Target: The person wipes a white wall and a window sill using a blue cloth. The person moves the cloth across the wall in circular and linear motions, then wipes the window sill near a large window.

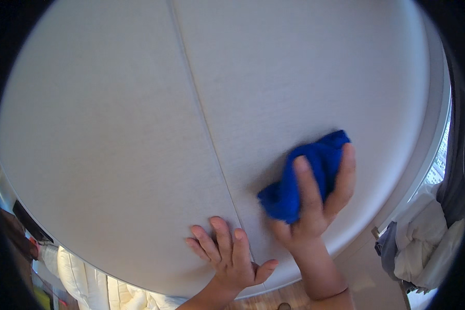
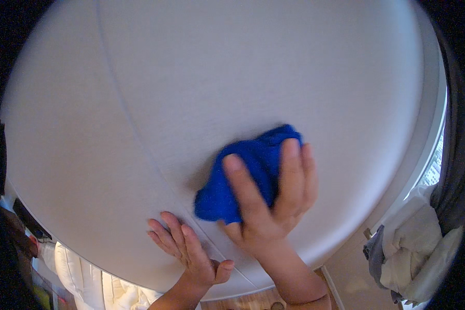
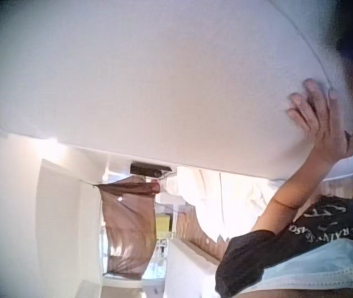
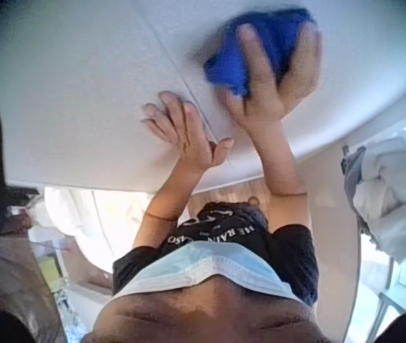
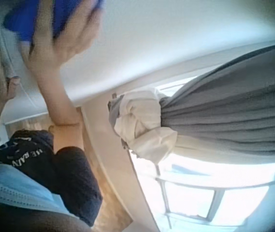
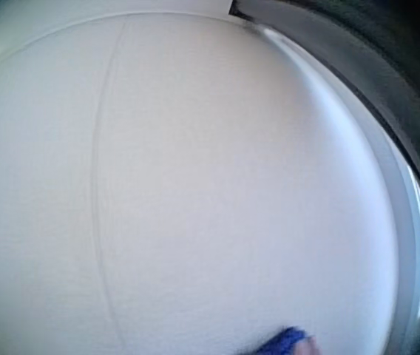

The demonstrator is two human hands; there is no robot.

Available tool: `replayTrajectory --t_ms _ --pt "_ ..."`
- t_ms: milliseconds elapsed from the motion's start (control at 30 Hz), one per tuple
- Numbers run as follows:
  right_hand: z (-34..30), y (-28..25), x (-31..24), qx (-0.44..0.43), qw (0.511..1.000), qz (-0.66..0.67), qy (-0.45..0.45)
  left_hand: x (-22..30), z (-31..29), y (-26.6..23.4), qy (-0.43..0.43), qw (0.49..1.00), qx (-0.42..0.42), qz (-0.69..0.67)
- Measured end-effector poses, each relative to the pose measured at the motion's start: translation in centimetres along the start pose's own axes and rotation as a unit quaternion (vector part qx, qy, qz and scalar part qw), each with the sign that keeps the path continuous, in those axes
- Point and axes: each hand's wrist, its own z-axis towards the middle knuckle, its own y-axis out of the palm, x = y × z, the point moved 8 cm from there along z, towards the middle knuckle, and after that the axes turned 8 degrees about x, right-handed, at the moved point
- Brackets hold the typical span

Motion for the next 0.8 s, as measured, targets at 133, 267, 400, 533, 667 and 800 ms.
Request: replayTrajectory --t_ms 133,267,400,533,667,800 --pt "0.2 0.4 -0.7 0.012 1.000 -0.003 0.009 -0.2 -0.1 0.0 -0.003 0.999 0.030 -0.035" --pt "2.7 1.9 -5.6 -0.061 0.995 0.023 -0.077 -0.8 -1.4 0.0 -0.003 0.996 0.072 -0.051" --pt "3.7 2.8 -6.9 -0.031 0.993 0.046 -0.104 -0.6 -1.5 0.2 -0.006 0.995 0.089 -0.053" --pt "5.5 2.0 -3.3 -0.033 0.997 0.022 -0.071 -0.6 -0.9 0.1 0.004 0.998 0.041 -0.041" --pt "5.1 1.4 -1.2 -0.035 0.999 0.007 -0.039 -0.3 -0.6 -0.1 0.001 0.999 0.025 -0.025" --pt "5.4 2.0 -4.4 -0.053 0.994 0.023 -0.093 -0.2 -0.6 -0.5 0.000 0.995 0.075 -0.063"
